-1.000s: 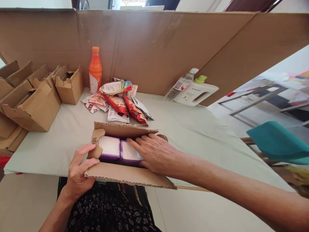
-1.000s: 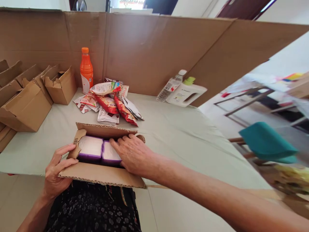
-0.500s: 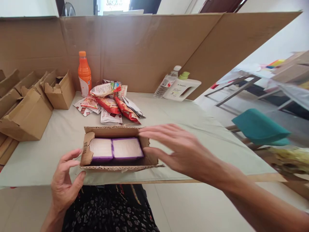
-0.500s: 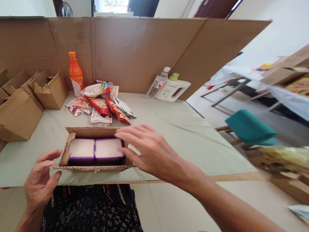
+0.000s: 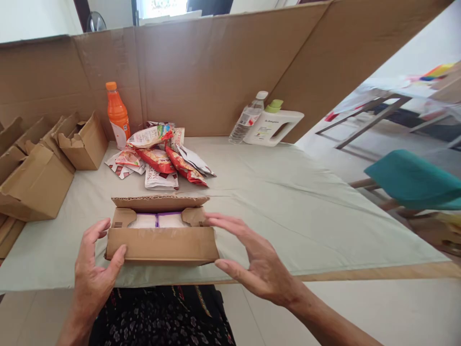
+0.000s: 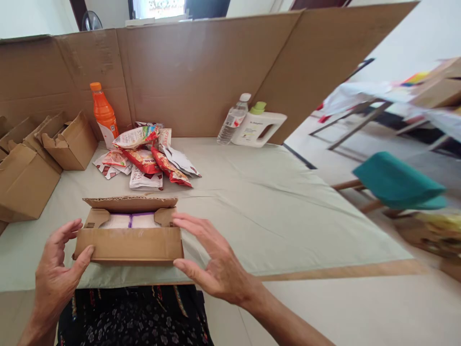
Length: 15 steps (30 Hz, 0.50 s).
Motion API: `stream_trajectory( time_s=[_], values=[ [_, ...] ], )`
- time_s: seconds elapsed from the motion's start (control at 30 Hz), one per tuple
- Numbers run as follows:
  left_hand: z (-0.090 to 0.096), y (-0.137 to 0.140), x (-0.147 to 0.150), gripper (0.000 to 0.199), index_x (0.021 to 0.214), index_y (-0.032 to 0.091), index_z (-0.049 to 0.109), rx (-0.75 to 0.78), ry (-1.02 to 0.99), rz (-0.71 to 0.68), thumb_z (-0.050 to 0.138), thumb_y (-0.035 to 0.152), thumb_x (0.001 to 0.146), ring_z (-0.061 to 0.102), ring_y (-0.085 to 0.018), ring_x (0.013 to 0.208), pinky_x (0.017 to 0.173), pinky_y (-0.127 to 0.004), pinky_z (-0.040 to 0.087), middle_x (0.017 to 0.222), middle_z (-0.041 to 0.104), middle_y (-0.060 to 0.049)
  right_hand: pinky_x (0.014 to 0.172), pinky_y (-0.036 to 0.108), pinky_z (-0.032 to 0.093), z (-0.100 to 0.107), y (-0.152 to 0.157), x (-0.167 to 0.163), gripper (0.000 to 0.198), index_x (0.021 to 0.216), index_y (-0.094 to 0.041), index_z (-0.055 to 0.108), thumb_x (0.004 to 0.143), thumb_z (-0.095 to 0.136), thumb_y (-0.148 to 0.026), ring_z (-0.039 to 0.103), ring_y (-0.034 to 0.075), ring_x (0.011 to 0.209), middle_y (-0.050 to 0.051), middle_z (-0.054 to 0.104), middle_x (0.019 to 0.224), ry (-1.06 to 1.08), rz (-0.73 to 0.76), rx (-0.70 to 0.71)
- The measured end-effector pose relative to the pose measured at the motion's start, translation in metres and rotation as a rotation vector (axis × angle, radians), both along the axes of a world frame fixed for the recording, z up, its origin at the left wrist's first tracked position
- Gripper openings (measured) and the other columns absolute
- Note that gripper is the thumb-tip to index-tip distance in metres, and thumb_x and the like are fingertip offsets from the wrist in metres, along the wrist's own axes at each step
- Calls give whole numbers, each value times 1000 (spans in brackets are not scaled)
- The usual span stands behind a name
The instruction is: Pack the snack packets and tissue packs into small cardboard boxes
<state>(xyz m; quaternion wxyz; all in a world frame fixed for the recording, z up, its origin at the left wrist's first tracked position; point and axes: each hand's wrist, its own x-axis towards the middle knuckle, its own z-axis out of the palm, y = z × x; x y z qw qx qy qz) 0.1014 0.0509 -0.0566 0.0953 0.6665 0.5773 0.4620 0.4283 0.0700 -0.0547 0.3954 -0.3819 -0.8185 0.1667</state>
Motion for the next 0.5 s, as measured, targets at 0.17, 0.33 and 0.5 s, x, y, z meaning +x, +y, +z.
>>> stream_trajectory(
  time_s=[0.17, 0.33, 0.5],
  values=[
    [0, 5, -6, 35, 134, 30, 61, 5, 132, -93, 61, 32, 99, 55, -27, 135, 113, -45, 47, 147, 54, -8, 115, 61, 43, -23, 17, 13, 102, 167, -30, 9, 90, 61, -71, 32, 40, 153, 19, 23, 170, -2, -2, -117],
    [-11, -9, -30, 51, 153, 34, 45, -125, 170, -237, 52, 44, 103, 48, -29, 144, 112, -41, 49, 158, 44, -9, 118, 59, 39, -39, 24, 16, 108, 168, -30, 7, 86, 58, -79, 31, 38, 154, 20, 23, 170, -50, 164, -207],
    [-23, -17, -37, 58, 158, 37, 37, -154, 103, -215, 53, 47, 103, 55, -29, 139, 106, -37, 54, 155, 51, -9, 116, 56, 43, -43, 21, 15, 100, 165, -26, 17, 88, 72, -59, 34, 37, 153, 23, 31, 166, -54, 179, -89]
  ],
)
